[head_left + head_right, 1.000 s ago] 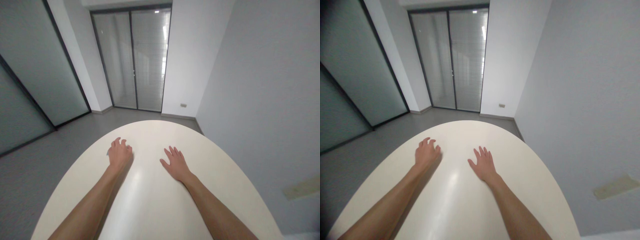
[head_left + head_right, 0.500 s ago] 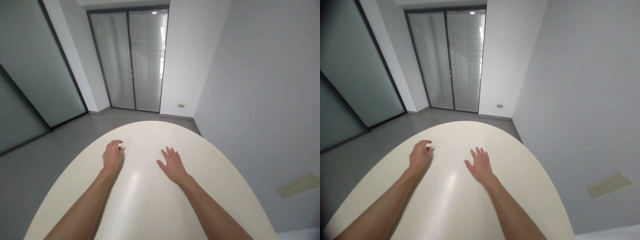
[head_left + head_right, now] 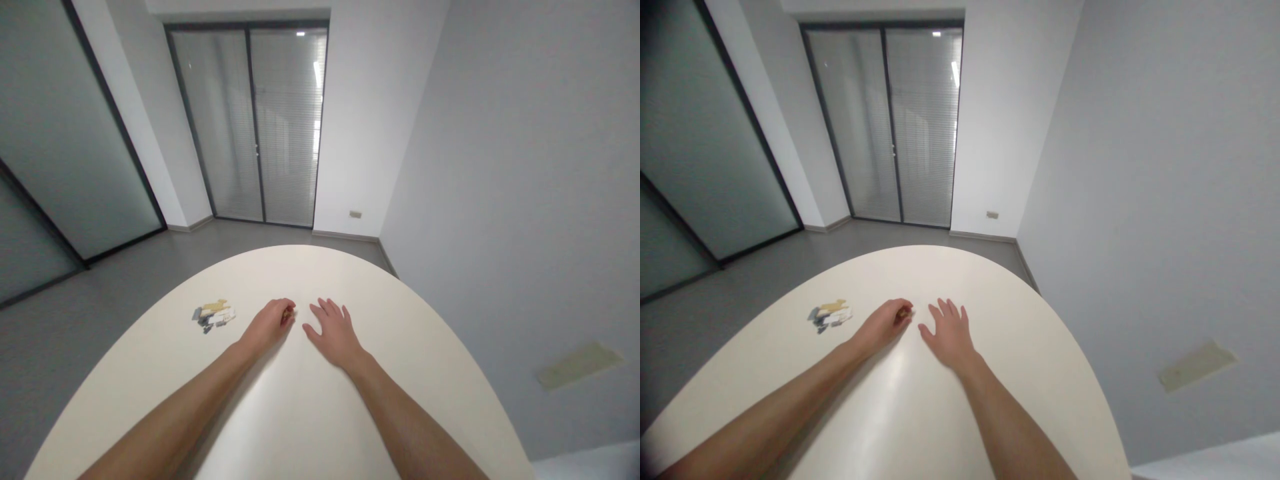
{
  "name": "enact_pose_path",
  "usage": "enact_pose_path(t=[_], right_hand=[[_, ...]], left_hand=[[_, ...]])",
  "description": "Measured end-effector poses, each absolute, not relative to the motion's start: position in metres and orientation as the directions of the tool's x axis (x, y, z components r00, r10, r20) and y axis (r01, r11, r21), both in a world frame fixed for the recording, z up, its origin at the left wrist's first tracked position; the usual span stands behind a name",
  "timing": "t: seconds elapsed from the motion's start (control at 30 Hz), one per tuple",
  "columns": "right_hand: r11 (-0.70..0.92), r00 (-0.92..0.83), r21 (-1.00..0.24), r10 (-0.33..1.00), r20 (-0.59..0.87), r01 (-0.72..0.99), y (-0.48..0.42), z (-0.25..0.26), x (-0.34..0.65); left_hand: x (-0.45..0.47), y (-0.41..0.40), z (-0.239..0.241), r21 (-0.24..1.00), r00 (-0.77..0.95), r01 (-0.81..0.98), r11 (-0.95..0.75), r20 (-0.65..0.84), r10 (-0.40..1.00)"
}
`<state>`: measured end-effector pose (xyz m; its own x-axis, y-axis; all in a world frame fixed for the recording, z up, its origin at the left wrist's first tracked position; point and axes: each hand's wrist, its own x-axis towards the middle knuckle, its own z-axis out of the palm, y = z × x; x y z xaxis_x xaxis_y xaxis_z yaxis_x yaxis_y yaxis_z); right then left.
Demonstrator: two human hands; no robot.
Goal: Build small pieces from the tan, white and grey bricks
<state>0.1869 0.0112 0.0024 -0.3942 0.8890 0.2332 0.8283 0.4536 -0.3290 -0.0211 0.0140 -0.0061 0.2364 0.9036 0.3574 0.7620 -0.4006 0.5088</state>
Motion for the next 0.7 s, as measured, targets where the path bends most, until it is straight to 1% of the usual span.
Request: enact_pose_path(t=[0.07,0.2,0.33,0.4,0.5,0.6,0.7], right_hand=[[0.514,-0.436,-0.330,0.854,0.284,0.792,0.012,0.003,0.186],[0.599,-0.473,-0.360,0.794,0.382,0.715,0.015,0.002,0.186],[0.633,-0.461,-0.415,0.767,0.446,0.653,0.018,0.002,0.186],[0.635,-0.463,-0.445,0.769,0.441,0.631,0.017,0.004,0.186],[0.625,-0.477,-0.484,0.780,0.404,0.612,0.015,0.008,0.186],[0.586,-0.467,-0.528,0.810,0.356,0.614,0.013,0.013,0.187],[0.532,-0.416,-0.607,0.845,0.336,0.591,0.013,0.015,0.189]], left_hand=[[-0.017,0.017,-0.001,0.563,0.204,0.752,-0.342,0.295,0.933],[-0.009,0.016,0.001,0.645,0.110,0.706,-0.292,0.307,0.945],[-0.005,0.010,-0.003,0.715,0.151,0.618,-0.326,0.298,0.942],[-0.003,0.009,-0.005,0.760,0.186,0.546,-0.354,0.302,0.935],[0.002,0.008,-0.008,0.820,0.195,0.436,-0.371,0.317,0.928],[0.006,0.007,-0.011,0.821,0.169,0.416,-0.392,0.354,0.920],[0.007,0.006,-0.012,0.784,0.158,0.437,-0.440,0.415,0.896]])
